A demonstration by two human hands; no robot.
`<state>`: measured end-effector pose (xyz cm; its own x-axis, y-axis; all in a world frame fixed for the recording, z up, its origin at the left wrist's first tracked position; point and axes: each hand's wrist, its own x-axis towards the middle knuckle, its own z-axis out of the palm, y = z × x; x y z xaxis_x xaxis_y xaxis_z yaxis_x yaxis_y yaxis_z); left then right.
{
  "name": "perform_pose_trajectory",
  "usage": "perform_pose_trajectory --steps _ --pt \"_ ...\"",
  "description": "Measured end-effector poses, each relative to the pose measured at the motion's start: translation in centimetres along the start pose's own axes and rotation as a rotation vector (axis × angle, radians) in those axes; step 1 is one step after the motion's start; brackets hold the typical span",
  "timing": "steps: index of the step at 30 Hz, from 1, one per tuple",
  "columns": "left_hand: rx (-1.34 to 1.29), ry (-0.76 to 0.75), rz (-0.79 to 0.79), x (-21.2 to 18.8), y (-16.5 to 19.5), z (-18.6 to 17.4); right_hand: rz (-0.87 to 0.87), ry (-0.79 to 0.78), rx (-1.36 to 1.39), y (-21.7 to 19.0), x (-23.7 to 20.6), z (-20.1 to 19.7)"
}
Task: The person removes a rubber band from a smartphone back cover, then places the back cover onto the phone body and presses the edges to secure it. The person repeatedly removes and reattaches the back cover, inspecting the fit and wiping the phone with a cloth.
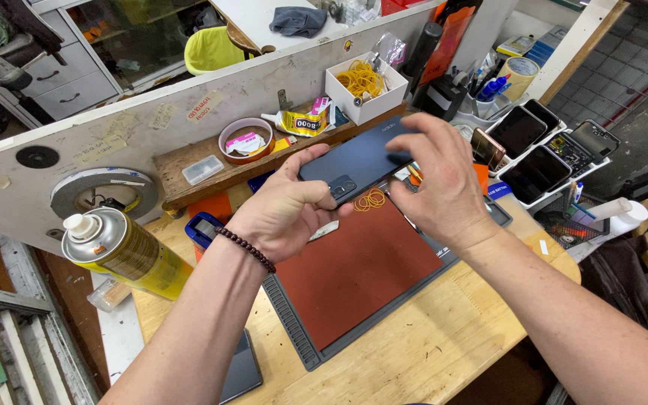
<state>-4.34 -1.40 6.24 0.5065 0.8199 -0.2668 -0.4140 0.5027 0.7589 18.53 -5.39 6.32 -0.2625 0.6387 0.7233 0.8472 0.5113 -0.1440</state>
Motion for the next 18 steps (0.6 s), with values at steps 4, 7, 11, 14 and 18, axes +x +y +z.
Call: perform_pose_trajectory --steps 4,7,11,14,18 --pt "0.111 -0.007 0.028 -0.6 0.3 -0.8 0.513 0.018 0.43 1.7 0.4 -0.4" --pt "0.146 -0.065 0.001 -0.6 0.2 -1.1 1.216 -0.039 1.173 3.0 1.1 0.0" --pt "0.11 -0.059 0.035 -0.3 -0.3 -1.2 1.251 -0.204 1.325 4.1 0.2 0.6" --pt "-0.105 -0.026 0.116 0.2 -1.3 -0.8 1.28 -0.1 1.467 4.2 -0.8 1.8" --pt "-0.105 0.012 0.201 1.1 -2.2 -0.2 1.231 -0.124 1.615 2.9 -2.1 2.8"
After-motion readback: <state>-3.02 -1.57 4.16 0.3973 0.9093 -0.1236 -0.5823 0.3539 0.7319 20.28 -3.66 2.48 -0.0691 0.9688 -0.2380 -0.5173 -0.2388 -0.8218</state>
